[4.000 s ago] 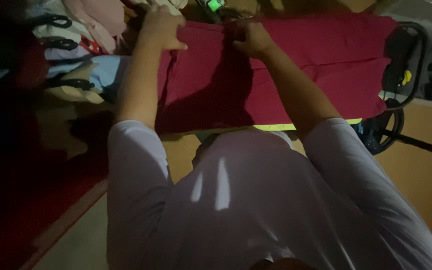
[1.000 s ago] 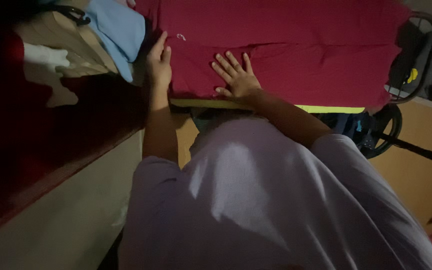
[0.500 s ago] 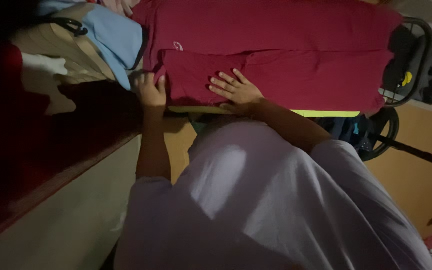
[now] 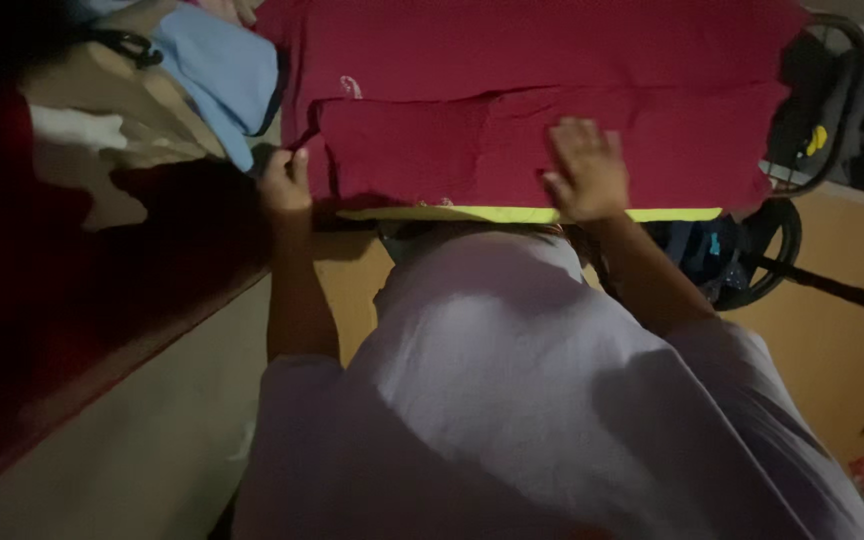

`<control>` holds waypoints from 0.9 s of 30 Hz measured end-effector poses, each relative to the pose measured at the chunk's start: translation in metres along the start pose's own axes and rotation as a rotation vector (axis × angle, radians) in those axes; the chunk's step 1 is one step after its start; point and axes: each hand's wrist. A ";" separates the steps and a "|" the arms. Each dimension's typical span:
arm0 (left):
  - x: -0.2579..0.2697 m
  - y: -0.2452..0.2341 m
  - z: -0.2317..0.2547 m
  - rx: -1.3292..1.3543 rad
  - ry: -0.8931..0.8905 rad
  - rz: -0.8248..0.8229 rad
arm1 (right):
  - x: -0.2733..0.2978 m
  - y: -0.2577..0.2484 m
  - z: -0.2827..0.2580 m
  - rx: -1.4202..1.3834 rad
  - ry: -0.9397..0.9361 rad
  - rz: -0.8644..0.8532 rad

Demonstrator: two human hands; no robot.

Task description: The person folds a maroon t-shirt and a navy blue t-shirt on a yellow padded surface. Each shirt is smoothed, folded in half, then folded again into a compact rectangle. The maroon shirt is placed into a clear plastic bin, and the navy shirt is set aside on the surface.

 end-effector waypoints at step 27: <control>0.035 -0.034 0.011 -0.117 0.106 0.072 | 0.138 0.076 0.161 0.045 0.049 0.739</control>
Point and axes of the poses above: each hand's wrist, its own x-axis away from the middle knuckle, its own y-axis out of the palm, z = x × y, and after that the axes turned 10 degrees about -y, right-handed
